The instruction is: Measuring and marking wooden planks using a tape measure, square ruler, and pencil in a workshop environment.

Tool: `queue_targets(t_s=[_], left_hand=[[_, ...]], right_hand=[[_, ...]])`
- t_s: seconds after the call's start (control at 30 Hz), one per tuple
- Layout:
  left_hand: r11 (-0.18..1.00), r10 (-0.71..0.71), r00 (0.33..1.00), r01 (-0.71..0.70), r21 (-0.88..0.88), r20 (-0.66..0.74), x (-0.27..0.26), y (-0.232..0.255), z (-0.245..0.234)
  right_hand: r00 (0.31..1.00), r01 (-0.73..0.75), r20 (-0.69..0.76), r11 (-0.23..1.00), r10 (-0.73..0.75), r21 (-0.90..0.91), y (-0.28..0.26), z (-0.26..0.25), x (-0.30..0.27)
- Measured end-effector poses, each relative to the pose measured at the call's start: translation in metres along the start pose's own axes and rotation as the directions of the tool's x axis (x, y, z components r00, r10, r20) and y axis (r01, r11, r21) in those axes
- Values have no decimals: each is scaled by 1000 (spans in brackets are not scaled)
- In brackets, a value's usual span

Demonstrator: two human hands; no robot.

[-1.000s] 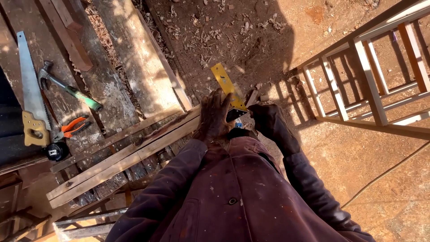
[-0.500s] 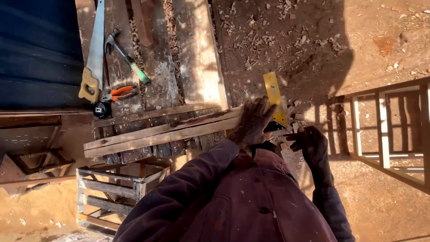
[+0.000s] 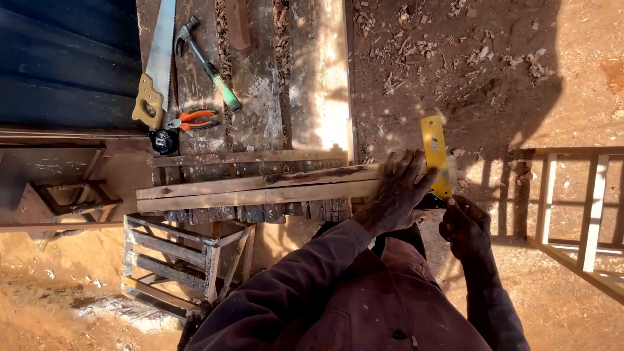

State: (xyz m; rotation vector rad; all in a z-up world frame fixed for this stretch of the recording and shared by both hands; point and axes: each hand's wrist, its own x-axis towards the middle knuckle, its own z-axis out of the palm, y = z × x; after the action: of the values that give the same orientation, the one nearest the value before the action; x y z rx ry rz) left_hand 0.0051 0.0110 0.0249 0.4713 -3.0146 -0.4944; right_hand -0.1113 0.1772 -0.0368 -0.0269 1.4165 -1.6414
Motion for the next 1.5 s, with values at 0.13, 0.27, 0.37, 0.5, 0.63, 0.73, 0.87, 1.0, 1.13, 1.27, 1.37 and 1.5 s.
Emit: queue_targets(t_s=[0.13, 0.27, 0.37, 0.5, 0.63, 0.73, 0.87, 1.0, 1.13, 1.27, 1.37, 1.5], left_hand=[[990, -27, 996, 15, -139, -85, -23, -7, -7], [953, -50, 966, -30, -300, -253, -54, -25, -42], [948, -164, 949, 76, -310, -270, -98, -50, -70], [908, -338, 903, 238, -344, -267, -161, -99, -94], [915, -404, 799, 360, -185, -446, -215, -172, -89], [916, -397, 798, 373, -145, -453, -241, -209, -101], [930, -365, 803, 284, -235, -472, -253, -245, -112], [929, -341, 850, 240, -281, -401, -264, -267, -102], [956, -190, 940, 111, -271, -284, -269, -281, -93], [972, -106, 959, 44, -233, -264, -265, -284, -96], [977, -126, 972, 87, -196, -197, -266, -283, -89], [969, -174, 970, 138, -206, -169, -270, -278, -78]], right_hand=[[993, 28, 109, 996, -37, 83, 4, -16, 3], [948, -14, 315, 985, -40, 169, -13, -17, -6], [957, -158, 275, 956, 88, 246, 0, -27, -11], [972, -190, 195, 932, 133, 310, 36, -34, -33], [974, -224, 124, 913, 192, 340, 71, -10, -58], [964, -263, 144, 870, 223, 416, 92, 38, -69], [968, -250, 121, 842, 219, 478, 117, 110, -81], [981, -188, 127, 878, 147, 440, 129, 157, -94], [983, -154, 169, 804, 68, 574, 127, 197, -122], [994, -106, 82, 816, 72, 568, 138, 190, -154], [994, -108, 70, 726, 82, 679, 136, 183, -166], [973, -172, 230, 674, 2, 719, 131, 167, -166]])
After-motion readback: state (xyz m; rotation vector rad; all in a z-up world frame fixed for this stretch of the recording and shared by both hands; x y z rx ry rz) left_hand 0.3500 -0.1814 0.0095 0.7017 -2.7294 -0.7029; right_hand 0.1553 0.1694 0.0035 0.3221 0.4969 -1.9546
